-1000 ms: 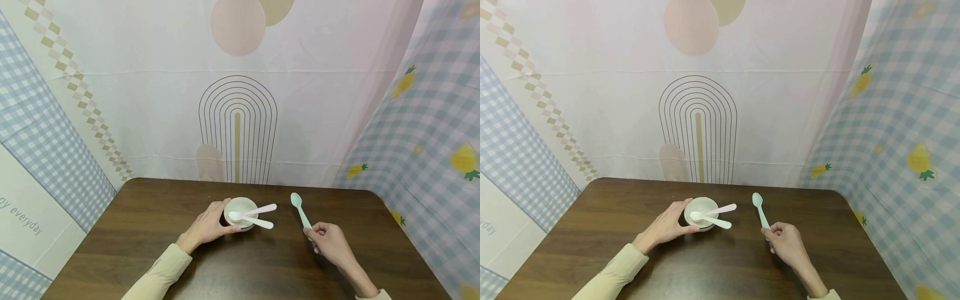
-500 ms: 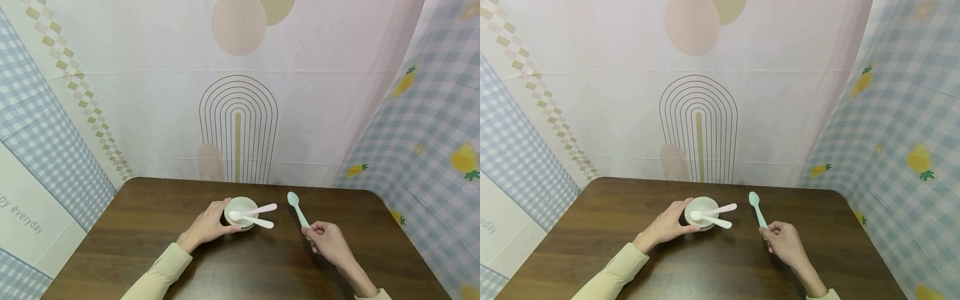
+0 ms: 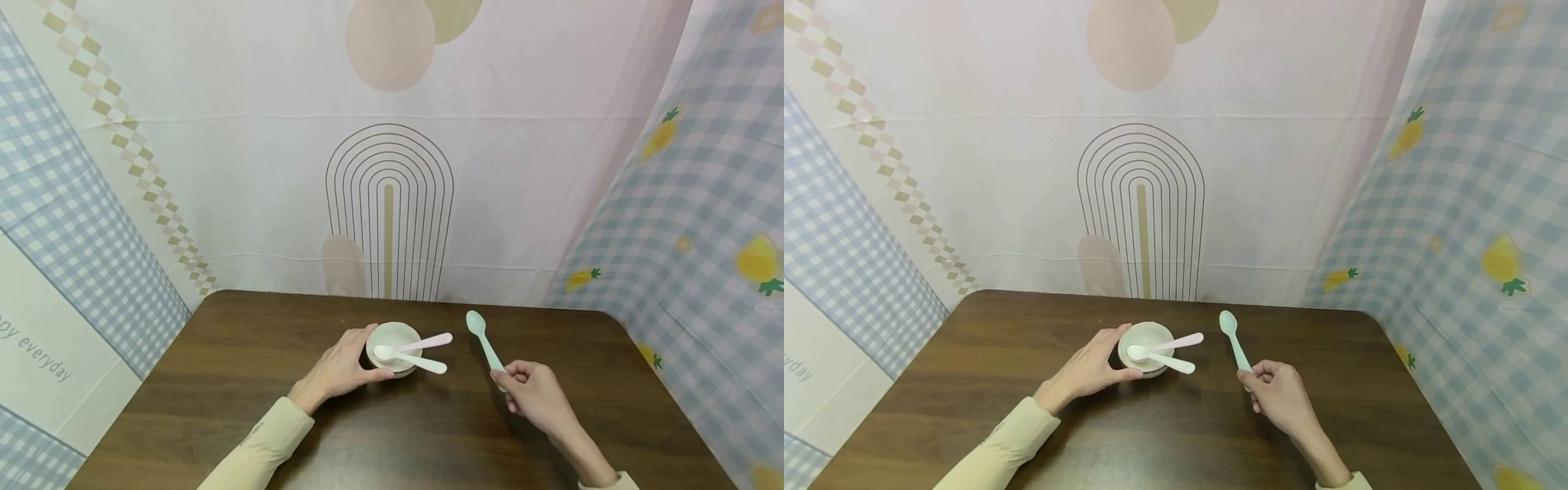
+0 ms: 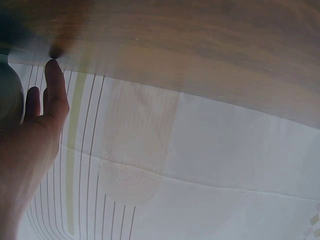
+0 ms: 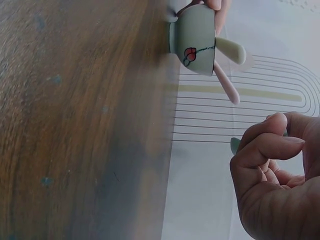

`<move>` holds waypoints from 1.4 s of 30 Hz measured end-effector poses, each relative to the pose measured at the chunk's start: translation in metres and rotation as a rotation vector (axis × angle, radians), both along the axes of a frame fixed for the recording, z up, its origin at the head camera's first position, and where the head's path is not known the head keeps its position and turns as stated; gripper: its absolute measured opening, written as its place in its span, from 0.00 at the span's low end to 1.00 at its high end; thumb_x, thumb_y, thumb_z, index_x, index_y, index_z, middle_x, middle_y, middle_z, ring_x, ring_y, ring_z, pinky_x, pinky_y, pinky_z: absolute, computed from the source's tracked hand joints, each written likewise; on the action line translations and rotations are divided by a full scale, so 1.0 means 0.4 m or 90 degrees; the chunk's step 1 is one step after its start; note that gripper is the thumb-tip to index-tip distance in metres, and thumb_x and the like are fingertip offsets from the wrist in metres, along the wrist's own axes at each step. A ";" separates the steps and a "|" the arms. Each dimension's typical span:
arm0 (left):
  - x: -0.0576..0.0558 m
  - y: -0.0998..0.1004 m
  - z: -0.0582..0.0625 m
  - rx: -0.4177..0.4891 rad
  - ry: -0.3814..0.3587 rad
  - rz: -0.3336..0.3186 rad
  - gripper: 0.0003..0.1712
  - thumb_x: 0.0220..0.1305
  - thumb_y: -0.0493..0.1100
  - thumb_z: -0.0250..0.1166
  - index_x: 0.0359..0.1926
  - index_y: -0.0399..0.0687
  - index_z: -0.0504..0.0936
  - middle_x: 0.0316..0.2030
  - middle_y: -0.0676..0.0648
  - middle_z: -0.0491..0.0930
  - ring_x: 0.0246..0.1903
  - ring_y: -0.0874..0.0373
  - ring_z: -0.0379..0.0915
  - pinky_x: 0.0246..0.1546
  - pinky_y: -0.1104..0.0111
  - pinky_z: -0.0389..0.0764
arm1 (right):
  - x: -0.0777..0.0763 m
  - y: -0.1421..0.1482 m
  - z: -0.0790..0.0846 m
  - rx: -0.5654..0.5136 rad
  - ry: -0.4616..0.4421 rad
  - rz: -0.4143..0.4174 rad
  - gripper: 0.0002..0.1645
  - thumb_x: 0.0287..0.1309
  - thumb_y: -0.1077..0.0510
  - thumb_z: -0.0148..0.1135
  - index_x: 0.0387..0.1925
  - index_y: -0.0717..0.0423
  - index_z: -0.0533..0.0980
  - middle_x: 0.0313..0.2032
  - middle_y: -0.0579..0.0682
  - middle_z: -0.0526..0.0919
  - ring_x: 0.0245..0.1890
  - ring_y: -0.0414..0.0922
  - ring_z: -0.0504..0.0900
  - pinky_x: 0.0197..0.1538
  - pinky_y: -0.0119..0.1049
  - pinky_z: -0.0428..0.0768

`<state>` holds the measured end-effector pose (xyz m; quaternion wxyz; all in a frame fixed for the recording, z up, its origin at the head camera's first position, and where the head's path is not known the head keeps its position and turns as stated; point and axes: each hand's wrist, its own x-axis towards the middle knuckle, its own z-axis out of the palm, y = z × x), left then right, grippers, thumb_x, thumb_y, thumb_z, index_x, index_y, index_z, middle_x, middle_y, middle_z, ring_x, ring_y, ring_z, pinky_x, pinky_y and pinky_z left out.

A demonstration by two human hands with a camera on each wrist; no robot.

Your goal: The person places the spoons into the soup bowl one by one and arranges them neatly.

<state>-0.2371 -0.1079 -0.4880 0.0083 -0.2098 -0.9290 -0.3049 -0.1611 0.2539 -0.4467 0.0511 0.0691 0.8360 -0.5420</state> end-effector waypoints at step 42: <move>0.004 0.001 0.001 0.007 0.003 -0.001 0.55 0.58 0.69 0.80 0.80 0.56 0.70 0.69 0.46 0.80 0.73 0.46 0.73 0.64 0.41 0.82 | 0.013 -0.021 0.042 -0.086 -0.012 0.040 0.15 0.75 0.57 0.67 0.40 0.67 0.78 0.18 0.41 0.76 0.17 0.36 0.74 0.21 0.27 0.71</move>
